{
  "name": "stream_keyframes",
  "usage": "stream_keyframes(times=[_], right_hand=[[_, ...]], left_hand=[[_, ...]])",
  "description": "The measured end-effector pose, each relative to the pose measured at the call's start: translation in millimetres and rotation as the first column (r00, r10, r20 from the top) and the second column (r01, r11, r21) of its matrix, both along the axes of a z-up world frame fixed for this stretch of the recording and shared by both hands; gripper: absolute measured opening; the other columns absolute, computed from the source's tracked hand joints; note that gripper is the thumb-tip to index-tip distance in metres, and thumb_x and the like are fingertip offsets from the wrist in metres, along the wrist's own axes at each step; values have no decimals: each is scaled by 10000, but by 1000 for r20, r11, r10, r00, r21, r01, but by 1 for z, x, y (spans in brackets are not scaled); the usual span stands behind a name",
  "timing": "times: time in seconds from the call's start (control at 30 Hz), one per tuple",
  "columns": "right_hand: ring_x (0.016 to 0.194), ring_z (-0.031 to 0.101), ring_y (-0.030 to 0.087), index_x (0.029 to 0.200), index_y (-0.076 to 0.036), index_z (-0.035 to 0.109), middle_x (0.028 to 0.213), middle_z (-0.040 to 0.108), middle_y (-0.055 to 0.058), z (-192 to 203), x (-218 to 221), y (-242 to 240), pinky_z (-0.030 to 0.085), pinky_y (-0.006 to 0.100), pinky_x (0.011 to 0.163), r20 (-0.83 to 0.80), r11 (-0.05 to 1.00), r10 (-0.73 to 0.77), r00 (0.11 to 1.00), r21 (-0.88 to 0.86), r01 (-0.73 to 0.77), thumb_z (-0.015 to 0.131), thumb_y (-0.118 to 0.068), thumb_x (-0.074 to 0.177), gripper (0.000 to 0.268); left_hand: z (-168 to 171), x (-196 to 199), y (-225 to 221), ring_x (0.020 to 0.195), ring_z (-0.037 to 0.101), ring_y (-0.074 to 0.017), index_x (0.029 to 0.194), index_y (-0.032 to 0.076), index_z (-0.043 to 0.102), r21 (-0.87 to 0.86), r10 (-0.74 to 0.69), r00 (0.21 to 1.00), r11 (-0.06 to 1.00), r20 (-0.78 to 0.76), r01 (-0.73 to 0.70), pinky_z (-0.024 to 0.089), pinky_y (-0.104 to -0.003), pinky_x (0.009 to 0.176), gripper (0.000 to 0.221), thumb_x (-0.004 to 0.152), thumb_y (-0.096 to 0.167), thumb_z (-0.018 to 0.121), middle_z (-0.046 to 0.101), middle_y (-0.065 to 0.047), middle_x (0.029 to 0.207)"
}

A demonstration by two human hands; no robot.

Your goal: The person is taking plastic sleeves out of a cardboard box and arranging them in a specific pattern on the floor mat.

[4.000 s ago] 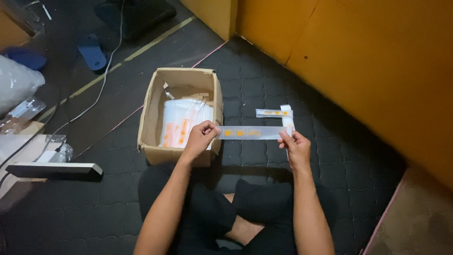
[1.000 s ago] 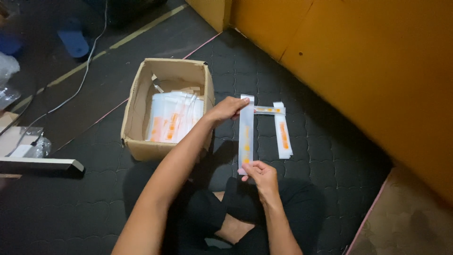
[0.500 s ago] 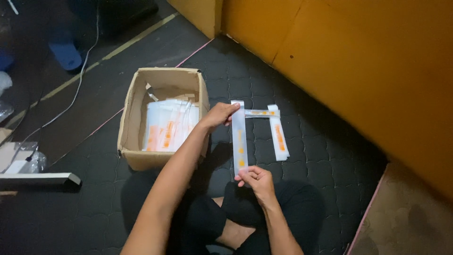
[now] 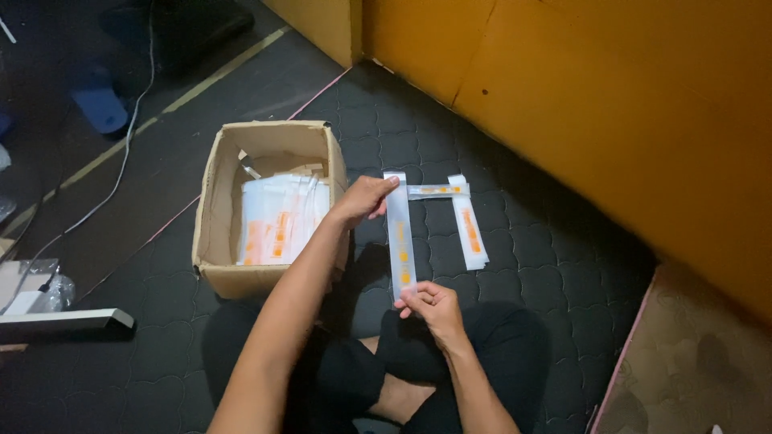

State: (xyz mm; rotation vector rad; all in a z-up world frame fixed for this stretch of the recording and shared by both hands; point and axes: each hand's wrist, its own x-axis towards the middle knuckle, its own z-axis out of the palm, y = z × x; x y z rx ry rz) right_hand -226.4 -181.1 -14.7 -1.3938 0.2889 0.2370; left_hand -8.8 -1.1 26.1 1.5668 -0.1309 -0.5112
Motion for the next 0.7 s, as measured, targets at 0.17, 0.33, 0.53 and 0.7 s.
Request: stream_keyframes(times=[0.17, 0.33, 0.53, 0.7], right_hand=[[614, 757, 222, 1026, 30, 752, 756, 784, 205, 4, 1, -1, 593, 284, 637, 4, 1000, 7, 1000, 0, -7, 779, -83, 890, 179], [688, 768, 242, 1043, 13, 742, 788, 781, 214, 13, 9, -8, 587, 321, 726, 6, 1000, 5, 1000, 18, -5, 755, -138, 918, 196], [926, 701, 256, 1213, -63, 718, 967, 738, 157, 30, 47, -25, 514, 407, 947, 48, 993, -80, 996, -86, 84, 561, -258, 1049, 300], [695, 561, 64, 1152, -56, 725, 759, 598, -19, 42, 106, -55, 451, 193, 661, 159, 945, -220, 962, -209, 251, 664, -204, 1011, 213]], left_hand=[[-11, 3, 0, 302, 467, -119, 674, 79, 622, -37, 16, 999, 999, 29, -15, 323, -198, 339, 494, 1035, 416, 618, 555, -73, 447], [-12, 6, -5, 293, 499, -157, 713, 71, 648, -24, 52, 998, 998, 30, -51, 337, -217, 309, 466, 1039, 403, 622, 576, -117, 464], [25, -4, -39, 331, 532, -155, 842, 26, 699, 22, -58, 997, 998, 44, 57, 374, -223, 342, 354, 1037, 309, 614, 596, -130, 508], [-5, 26, -81, 333, 587, -185, 800, 50, 709, -22, 3, 996, 1000, 93, -1, 437, -252, 336, 358, 995, 348, 670, 638, -164, 525]])
